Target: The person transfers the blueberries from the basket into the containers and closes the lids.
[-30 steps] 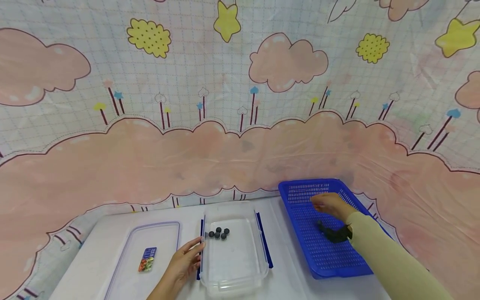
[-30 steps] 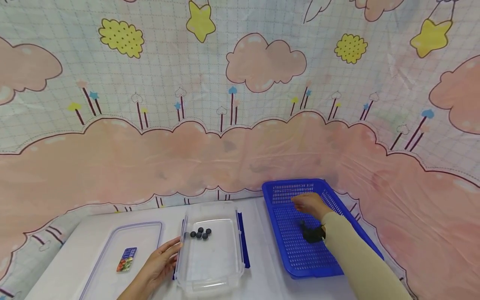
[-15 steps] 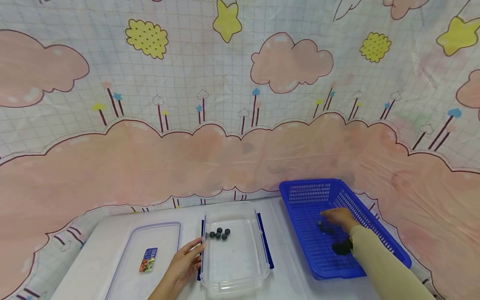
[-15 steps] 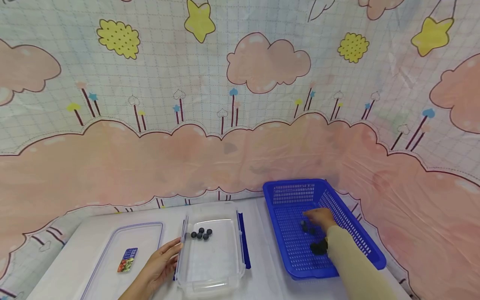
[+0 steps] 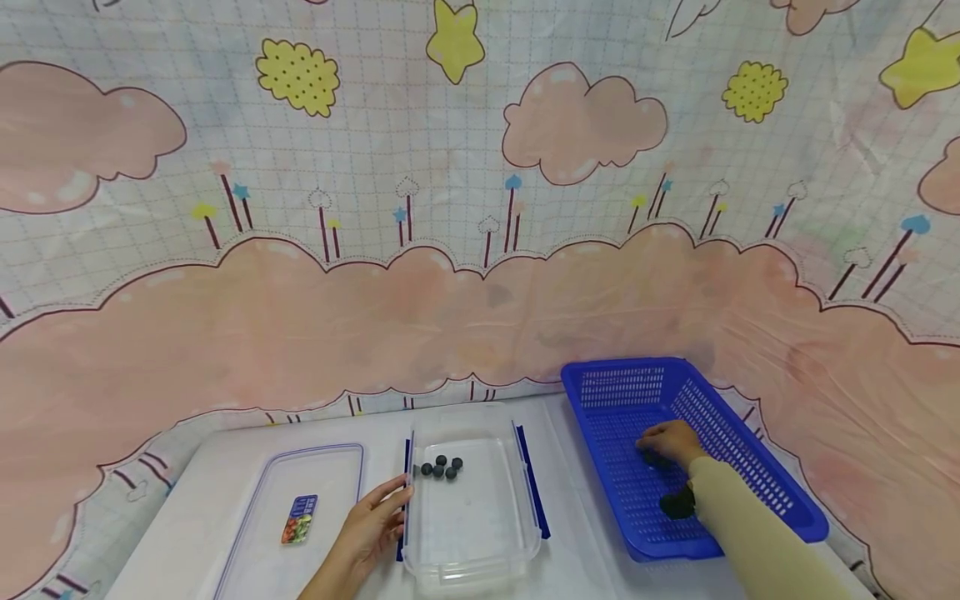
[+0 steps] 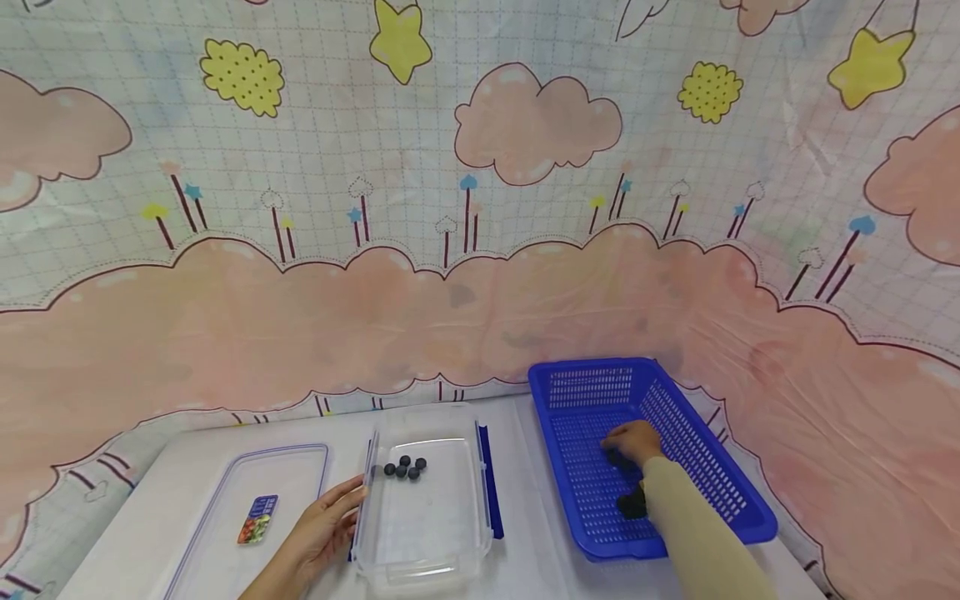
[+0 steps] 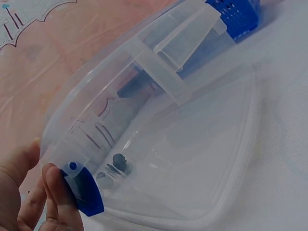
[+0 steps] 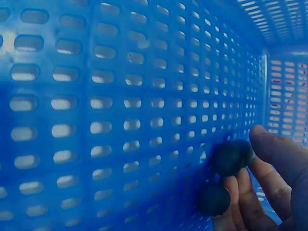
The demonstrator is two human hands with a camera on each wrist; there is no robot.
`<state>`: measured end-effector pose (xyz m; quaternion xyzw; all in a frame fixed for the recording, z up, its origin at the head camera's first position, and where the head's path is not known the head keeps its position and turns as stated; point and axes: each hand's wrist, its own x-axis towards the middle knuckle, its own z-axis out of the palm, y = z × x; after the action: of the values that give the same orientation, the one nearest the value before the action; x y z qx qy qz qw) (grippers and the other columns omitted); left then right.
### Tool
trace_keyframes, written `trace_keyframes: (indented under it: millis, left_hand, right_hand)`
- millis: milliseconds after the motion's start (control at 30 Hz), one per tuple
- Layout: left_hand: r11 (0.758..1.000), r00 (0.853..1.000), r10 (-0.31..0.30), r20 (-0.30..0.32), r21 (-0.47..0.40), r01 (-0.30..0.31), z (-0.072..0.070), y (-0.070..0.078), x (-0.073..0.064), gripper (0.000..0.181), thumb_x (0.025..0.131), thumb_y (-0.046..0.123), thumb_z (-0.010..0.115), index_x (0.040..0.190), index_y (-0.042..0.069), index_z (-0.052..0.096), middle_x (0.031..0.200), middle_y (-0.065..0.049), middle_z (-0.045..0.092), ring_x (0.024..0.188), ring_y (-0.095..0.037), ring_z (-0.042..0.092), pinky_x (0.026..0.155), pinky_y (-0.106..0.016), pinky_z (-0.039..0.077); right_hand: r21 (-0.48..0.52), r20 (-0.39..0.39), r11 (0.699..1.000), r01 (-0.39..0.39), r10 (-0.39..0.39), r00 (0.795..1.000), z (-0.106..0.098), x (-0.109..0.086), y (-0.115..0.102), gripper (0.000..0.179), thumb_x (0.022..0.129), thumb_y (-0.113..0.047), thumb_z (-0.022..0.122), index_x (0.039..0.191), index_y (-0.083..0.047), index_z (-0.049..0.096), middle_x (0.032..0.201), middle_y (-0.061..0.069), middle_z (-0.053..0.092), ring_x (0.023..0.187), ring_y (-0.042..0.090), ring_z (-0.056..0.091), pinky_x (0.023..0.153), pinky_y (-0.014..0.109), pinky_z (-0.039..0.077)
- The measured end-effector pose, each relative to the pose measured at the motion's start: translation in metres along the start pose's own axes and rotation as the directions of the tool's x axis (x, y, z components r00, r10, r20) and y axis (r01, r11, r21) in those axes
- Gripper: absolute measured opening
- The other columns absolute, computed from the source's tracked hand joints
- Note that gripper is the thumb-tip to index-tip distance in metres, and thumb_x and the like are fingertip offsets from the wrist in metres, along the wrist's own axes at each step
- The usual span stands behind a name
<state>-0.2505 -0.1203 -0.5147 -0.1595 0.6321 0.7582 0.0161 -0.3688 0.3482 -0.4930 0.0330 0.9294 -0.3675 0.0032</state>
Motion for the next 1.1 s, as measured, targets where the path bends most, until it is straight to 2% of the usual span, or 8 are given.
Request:
trace_keyframes:
  millis: [633, 767, 933, 1100]
  left_hand:
    - [1.000, 1.000, 0.004, 0.007, -0.008, -0.004, 0.0004, -0.0014, -0.0010, 0.047, 0.090, 0.016, 0.071, 0.132, 0.001, 0.058, 0.077, 0.001, 0.060, 0.061, -0.006, 0.055, 0.054, -0.016, 0.050]
    - [1.000, 1.000, 0.001, 0.005, -0.008, -0.001, 0.0005, -0.0006, -0.0016, 0.047, 0.090, 0.016, 0.071, 0.132, 0.001, 0.059, 0.078, 0.001, 0.061, 0.062, -0.006, 0.055, 0.054, -0.016, 0.050]
    - [1.000, 1.000, -0.005, 0.003, -0.003, 0.005, 0.0005, 0.0004, -0.0011, 0.050, 0.090, 0.018, 0.072, 0.134, 0.001, 0.057, 0.079, 0.001, 0.060, 0.063, -0.007, 0.054, 0.055, -0.017, 0.051]
    - [1.000, 1.000, -0.002, 0.003, 0.000, 0.002, 0.0006, 0.0004, -0.0010, 0.049, 0.090, 0.018, 0.071, 0.134, 0.001, 0.057, 0.079, 0.001, 0.060, 0.063, -0.007, 0.054, 0.055, -0.017, 0.050]
  right_hand:
    - [-0.020, -0.009, 1.000, -0.005, 0.004, 1.000, 0.0034, 0.0013, 0.0022, 0.033, 0.084, -0.012, 0.070, 0.107, 0.012, 0.069, 0.111, 0.029, 0.066, 0.106, 0.047, 0.058, 0.090, 0.056, 0.049]
    - [-0.012, -0.017, 1.000, 0.003, -0.003, 1.000, 0.0035, 0.0025, 0.0031, 0.030, 0.084, -0.012, 0.068, 0.104, 0.011, 0.071, 0.106, 0.027, 0.068, 0.101, 0.043, 0.061, 0.088, 0.055, 0.049]
    - [-0.006, -0.064, 1.000, 0.016, -0.017, 0.998, 0.0021, 0.0017, -0.0005, 0.028, 0.086, -0.013, 0.066, 0.101, 0.010, 0.071, 0.100, 0.025, 0.069, 0.093, 0.038, 0.063, 0.081, 0.051, 0.052]
    - [0.056, -0.104, 0.998, -0.005, 0.010, 0.994, -0.0010, -0.0002, -0.0058, 0.030, 0.090, -0.013, 0.063, 0.105, 0.013, 0.069, 0.098, 0.025, 0.070, 0.087, 0.034, 0.067, 0.080, 0.049, 0.054]
